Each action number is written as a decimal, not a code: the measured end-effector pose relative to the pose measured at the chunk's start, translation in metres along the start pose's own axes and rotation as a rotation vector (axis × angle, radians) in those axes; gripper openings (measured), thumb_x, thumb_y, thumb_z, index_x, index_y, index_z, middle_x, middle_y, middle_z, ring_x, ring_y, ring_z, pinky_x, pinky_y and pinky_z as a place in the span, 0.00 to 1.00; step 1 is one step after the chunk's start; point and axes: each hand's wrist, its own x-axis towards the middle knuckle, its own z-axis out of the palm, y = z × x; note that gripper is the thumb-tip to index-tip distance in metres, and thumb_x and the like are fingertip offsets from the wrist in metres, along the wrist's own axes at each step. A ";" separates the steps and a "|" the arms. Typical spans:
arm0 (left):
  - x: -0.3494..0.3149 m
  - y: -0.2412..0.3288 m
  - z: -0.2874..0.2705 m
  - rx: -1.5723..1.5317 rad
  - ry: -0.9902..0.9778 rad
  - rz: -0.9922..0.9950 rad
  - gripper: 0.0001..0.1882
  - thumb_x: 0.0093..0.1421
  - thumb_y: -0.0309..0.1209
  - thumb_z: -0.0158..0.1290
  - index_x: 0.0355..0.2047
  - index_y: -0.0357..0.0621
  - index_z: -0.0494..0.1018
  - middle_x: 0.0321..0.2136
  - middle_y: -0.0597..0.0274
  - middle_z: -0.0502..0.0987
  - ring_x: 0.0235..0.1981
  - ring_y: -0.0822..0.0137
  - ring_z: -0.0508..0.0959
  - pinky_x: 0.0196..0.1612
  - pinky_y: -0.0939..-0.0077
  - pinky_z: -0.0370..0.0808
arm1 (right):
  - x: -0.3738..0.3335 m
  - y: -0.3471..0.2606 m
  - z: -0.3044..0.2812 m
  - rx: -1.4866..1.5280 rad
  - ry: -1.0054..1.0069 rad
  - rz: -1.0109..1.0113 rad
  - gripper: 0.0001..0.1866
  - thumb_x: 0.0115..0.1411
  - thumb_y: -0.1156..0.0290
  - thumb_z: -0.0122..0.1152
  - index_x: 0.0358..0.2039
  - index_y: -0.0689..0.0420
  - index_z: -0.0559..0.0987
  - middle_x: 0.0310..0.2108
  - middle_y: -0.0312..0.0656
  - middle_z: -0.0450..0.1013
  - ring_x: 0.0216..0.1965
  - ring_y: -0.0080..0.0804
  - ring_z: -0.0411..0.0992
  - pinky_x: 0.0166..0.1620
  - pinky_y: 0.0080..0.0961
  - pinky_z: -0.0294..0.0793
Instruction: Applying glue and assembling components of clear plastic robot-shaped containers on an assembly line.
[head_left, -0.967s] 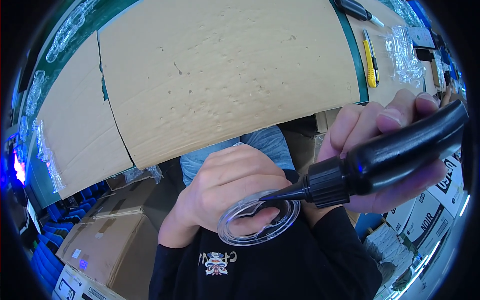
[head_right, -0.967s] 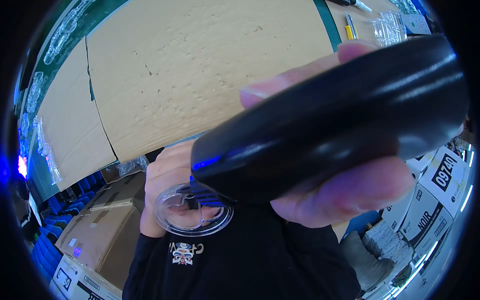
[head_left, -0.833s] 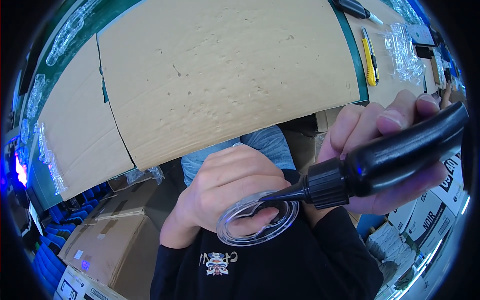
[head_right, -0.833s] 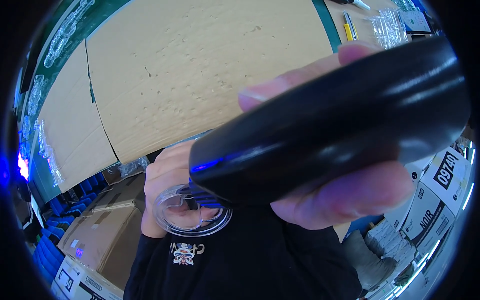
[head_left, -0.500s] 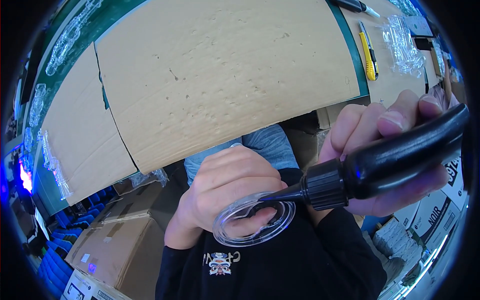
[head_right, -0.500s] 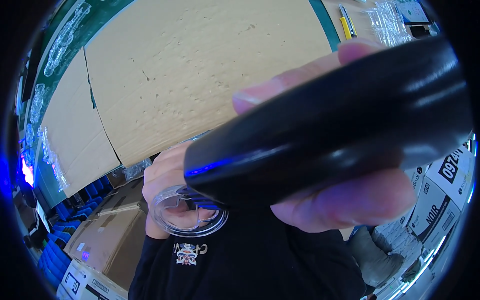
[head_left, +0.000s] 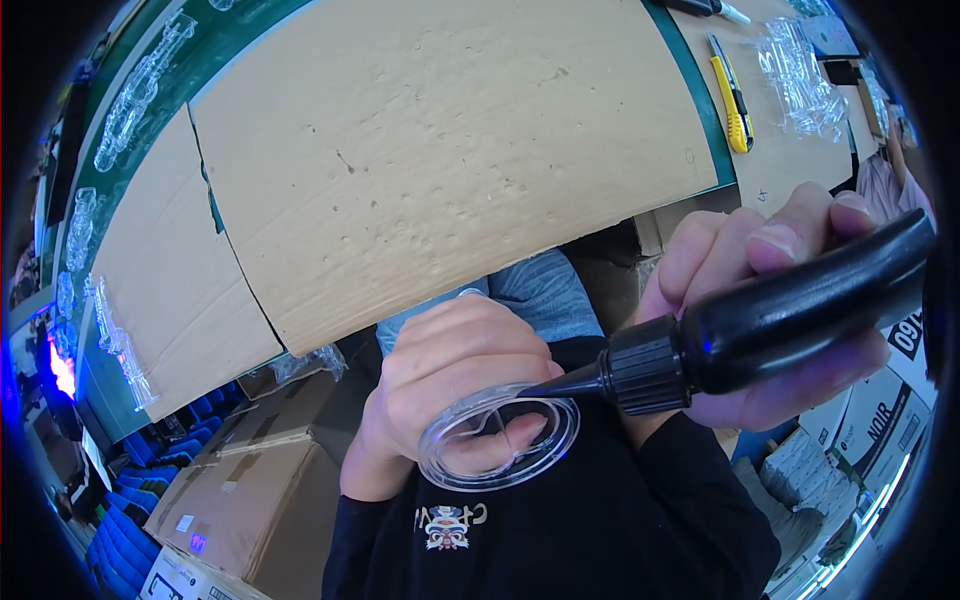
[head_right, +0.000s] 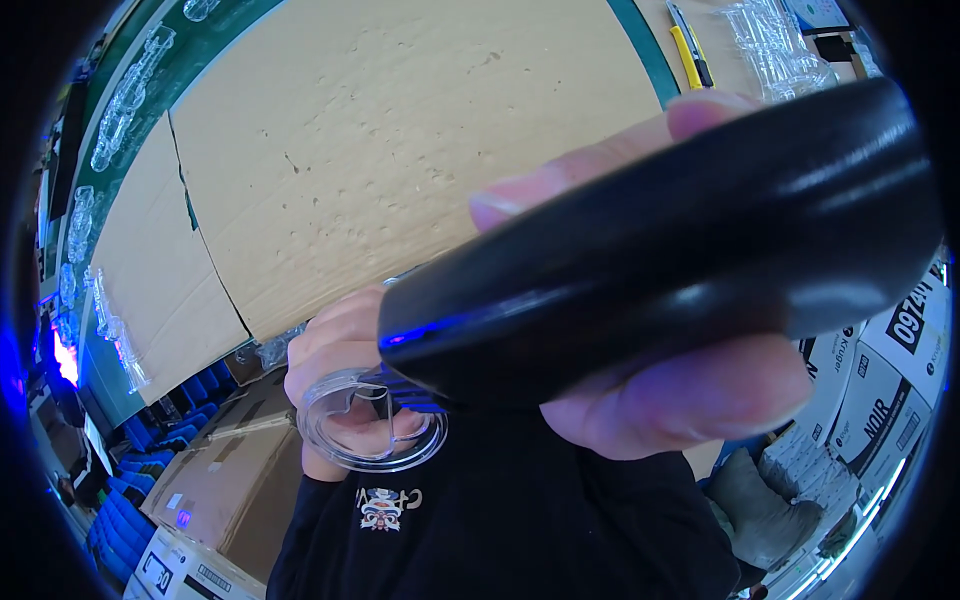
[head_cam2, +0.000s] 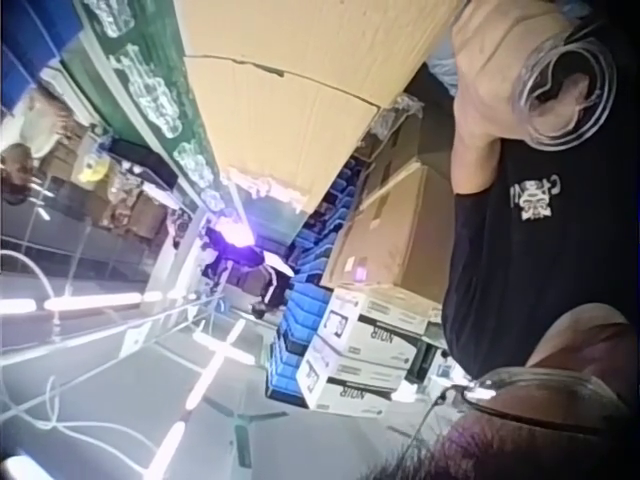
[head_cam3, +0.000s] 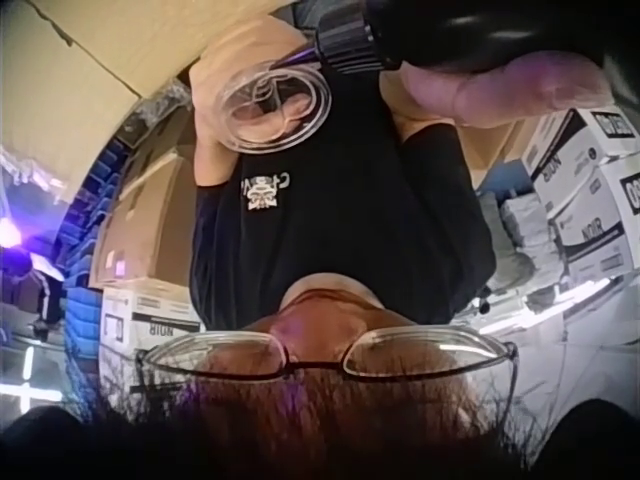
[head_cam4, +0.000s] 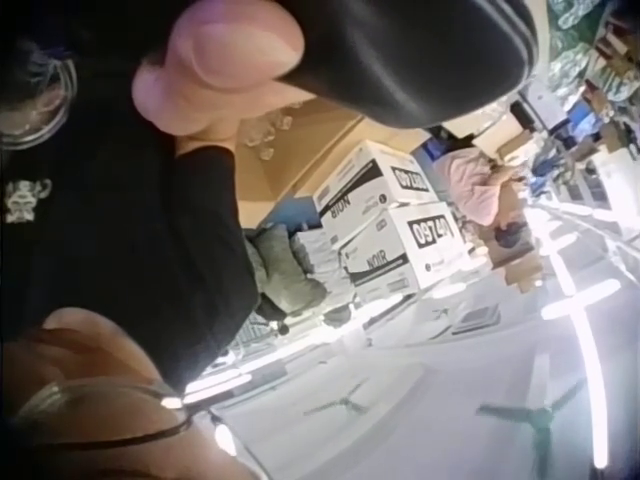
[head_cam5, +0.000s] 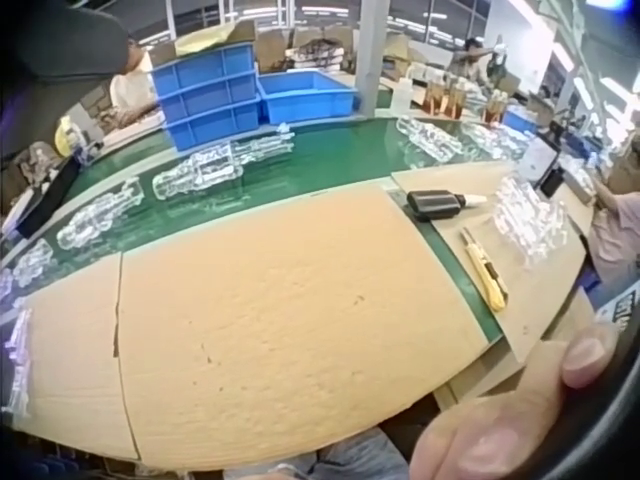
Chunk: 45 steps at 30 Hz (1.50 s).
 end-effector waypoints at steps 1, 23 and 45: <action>0.000 0.000 0.000 -0.007 0.002 -0.001 0.12 0.40 0.27 0.60 0.28 0.37 0.77 0.27 0.57 0.77 0.25 0.63 0.74 0.32 0.73 0.71 | 0.000 -0.002 -0.001 -0.001 -0.007 0.000 0.30 0.64 0.48 0.48 0.56 0.58 0.63 0.38 0.42 0.72 0.11 0.16 0.57 0.12 0.12 0.53; -0.002 0.001 0.003 -0.021 0.047 -0.060 0.13 0.38 0.26 0.61 0.28 0.39 0.77 0.27 0.58 0.78 0.25 0.61 0.74 0.33 0.70 0.73 | 0.004 -0.017 -0.017 -0.029 -0.133 0.038 0.30 0.63 0.49 0.49 0.56 0.58 0.63 0.38 0.41 0.71 0.11 0.16 0.57 0.13 0.12 0.52; -0.006 -0.002 0.004 -0.062 0.067 -0.060 0.12 0.41 0.29 0.62 0.28 0.40 0.78 0.27 0.59 0.78 0.26 0.62 0.74 0.34 0.68 0.73 | 0.004 -0.022 -0.028 -0.046 -0.278 0.100 0.29 0.63 0.50 0.51 0.56 0.57 0.62 0.38 0.40 0.70 0.12 0.16 0.56 0.14 0.11 0.52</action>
